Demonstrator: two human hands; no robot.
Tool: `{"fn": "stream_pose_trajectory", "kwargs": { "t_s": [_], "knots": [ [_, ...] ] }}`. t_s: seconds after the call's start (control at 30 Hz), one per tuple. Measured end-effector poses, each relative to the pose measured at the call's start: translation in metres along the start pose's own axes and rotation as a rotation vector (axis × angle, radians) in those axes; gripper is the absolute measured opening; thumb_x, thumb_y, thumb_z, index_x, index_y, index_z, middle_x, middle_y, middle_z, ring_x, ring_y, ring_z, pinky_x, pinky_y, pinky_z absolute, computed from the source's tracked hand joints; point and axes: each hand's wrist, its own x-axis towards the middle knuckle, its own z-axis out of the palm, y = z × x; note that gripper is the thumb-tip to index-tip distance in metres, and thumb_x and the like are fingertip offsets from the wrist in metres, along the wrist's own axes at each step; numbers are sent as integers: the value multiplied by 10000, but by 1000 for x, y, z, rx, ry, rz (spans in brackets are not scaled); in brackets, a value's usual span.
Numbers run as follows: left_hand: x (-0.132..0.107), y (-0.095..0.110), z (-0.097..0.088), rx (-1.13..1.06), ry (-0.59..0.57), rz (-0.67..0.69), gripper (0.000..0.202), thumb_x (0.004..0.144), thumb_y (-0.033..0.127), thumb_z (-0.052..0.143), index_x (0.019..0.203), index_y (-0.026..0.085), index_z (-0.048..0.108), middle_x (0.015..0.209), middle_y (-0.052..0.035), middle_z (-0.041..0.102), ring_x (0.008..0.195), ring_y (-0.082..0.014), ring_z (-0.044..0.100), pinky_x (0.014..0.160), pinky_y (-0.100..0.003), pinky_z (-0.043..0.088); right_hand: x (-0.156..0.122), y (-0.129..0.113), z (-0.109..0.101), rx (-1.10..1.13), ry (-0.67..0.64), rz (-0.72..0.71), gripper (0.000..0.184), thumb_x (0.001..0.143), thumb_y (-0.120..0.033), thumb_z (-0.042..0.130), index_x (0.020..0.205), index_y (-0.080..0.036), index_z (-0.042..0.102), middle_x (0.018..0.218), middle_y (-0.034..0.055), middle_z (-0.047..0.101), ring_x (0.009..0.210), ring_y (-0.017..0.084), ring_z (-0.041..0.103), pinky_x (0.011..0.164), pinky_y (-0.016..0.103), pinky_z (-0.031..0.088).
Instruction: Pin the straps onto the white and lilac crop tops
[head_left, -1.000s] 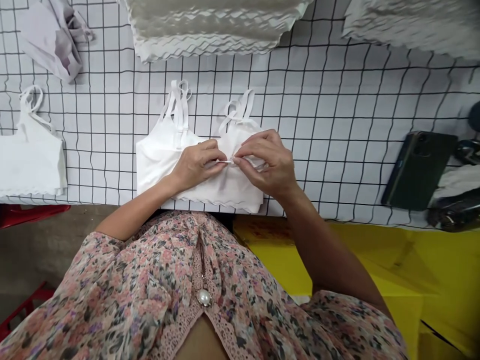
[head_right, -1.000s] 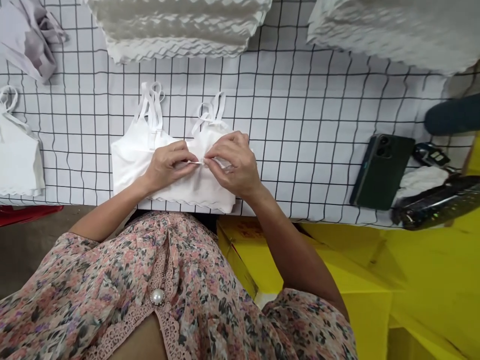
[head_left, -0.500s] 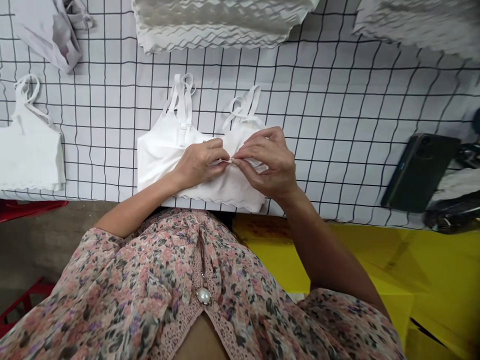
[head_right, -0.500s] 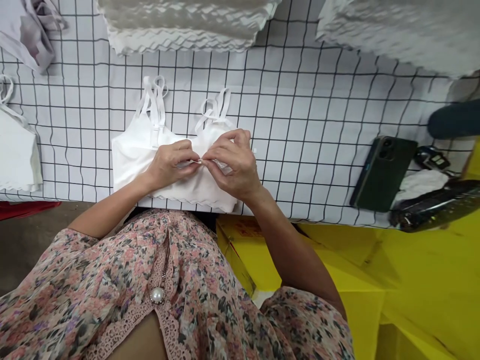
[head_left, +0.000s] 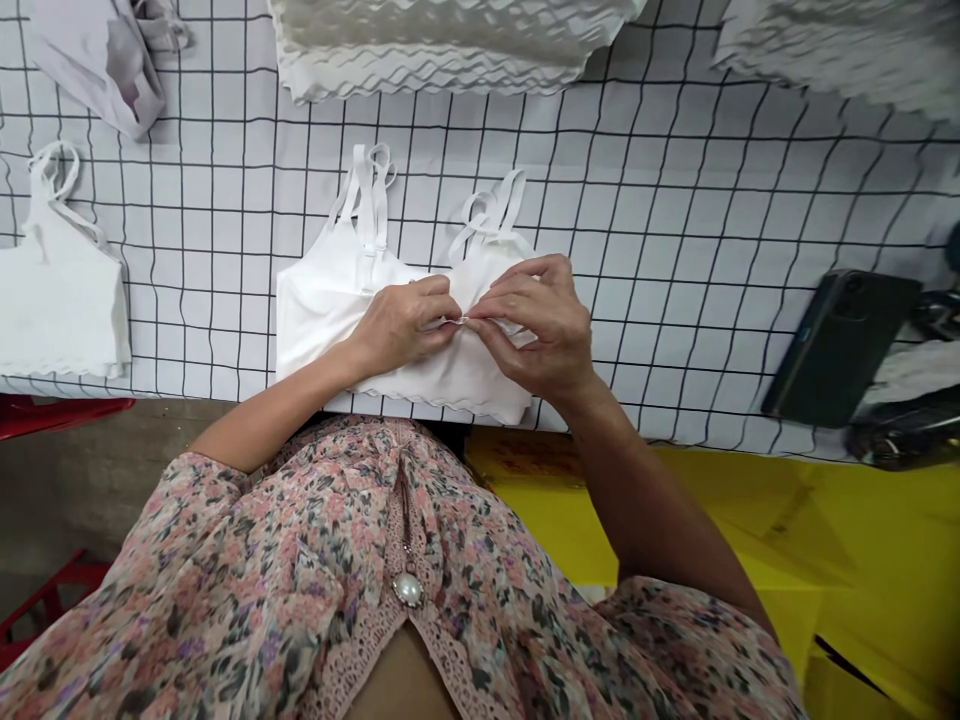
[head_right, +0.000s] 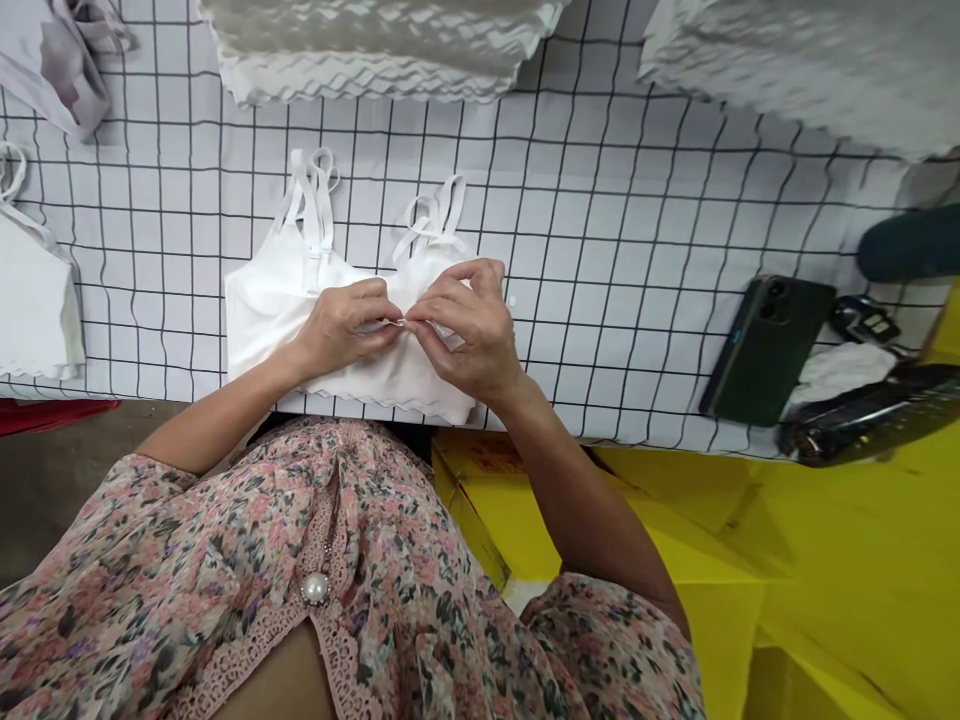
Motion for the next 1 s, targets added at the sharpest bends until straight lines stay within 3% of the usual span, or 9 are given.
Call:
{"fn": "stream_pose_trajectory", "kwargs": {
  "t_s": [0.37, 0.63, 0.8, 0.87, 1.0],
  "knots": [
    [1, -1, 1, 4, -29, 16, 177, 980, 196, 651, 860, 223, 777, 753, -19, 597, 696, -158, 573, 623, -318, 399, 3, 1, -5, -75, -105, 28, 156, 977, -329, 683, 840, -279, 740, 861, 67, 740, 1182, 434, 670, 1149, 821, 374],
    [1, 0, -2, -11, -40, -7, 203, 973, 165, 634, 883, 221, 808, 820, -39, 695, 750, -173, 654, 649, -322, 448, 11, 1, -13, -123, -208, -66, 243, 1025, -276, 593, 799, -266, 684, 827, 45, 704, 1121, 343, 649, 1179, 790, 352],
    [2, -5, -3, -13, -44, -13, 148, 1002, 238, 685, 1013, 240, 833, 886, -45, 750, 846, -191, 711, 709, -318, 496, 24, 10, -25, -95, -313, -92, 267, 1038, -284, 565, 805, -281, 695, 751, 35, 678, 1031, 311, 640, 1220, 826, 238],
    [3, -8, -3, -26, -39, -8, 148, 1014, 251, 685, 1042, 247, 831, 892, -41, 761, 846, -182, 715, 715, -310, 499, 31, 16, -33, -59, -361, -88, 227, 1029, -331, 612, 841, -299, 735, 755, 25, 683, 981, 289, 643, 1223, 793, 262],
    [3, -11, -2, -19, 17, 9, 139, 1020, 271, 689, 978, 221, 811, 858, -45, 753, 773, -165, 689, 685, -302, 478, 51, 26, -50, -20, -465, -37, 250, 1001, -524, 721, 872, -324, 797, 766, 16, 663, 896, 241, 652, 1146, 620, 429]
  ]
}}
